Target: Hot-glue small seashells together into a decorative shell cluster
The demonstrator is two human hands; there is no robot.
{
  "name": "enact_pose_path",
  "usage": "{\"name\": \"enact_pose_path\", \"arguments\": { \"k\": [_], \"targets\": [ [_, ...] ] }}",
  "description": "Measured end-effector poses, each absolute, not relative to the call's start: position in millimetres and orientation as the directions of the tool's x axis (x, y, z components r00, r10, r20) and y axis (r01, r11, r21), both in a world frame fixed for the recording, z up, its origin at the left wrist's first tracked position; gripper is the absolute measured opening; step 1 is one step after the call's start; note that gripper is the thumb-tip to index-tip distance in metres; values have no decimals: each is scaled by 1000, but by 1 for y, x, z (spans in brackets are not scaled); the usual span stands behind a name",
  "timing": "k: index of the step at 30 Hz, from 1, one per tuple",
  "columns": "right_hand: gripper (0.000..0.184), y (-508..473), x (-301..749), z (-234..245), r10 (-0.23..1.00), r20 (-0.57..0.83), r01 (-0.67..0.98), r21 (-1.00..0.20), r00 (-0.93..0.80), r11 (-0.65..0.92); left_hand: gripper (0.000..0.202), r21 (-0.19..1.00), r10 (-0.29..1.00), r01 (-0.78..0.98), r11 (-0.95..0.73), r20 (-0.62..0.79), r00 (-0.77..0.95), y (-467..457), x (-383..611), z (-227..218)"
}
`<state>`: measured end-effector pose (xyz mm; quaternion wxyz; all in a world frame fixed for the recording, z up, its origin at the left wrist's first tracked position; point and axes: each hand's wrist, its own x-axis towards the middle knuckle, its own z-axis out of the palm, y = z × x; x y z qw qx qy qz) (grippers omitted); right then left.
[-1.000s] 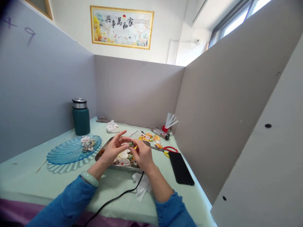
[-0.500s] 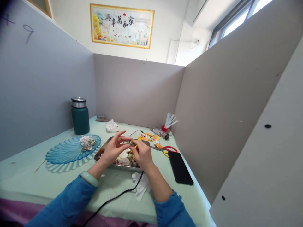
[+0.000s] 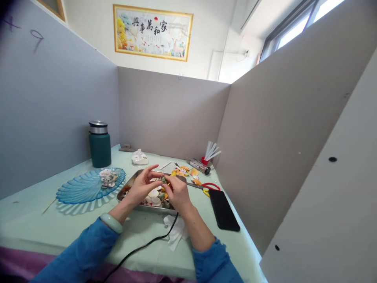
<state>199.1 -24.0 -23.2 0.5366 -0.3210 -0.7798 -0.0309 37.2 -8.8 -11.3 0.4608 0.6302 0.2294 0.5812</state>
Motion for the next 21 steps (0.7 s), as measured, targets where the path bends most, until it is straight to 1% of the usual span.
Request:
{"name": "enact_pose_path", "arguments": {
  "k": [3, 8, 11, 15, 21],
  "targets": [
    [19, -24, 199, -23, 471, 854, 528, -301, -221, 794, 61, 849, 831, -273, -452, 512, 219, -8, 37, -11],
    [19, -24, 198, -24, 507, 842, 534, -347, -185, 771, 63, 857, 846, -326, -398, 480, 230, -10, 37, -8],
    [22, -24, 198, -23, 478, 860, 543, -317, -182, 778, 62, 867, 854, -345, -360, 455, 253, -13, 36, -5],
    [26, -24, 198, -23, 435, 873, 548, -258, -222, 796, 64, 862, 851, -360, -356, 458, 257, -17, 36, -2],
    [25, -25, 196, -23, 478, 861, 549, -317, -176, 773, 68, 842, 853, -414, -345, 465, 236, -17, 37, -3]
  ]
}}
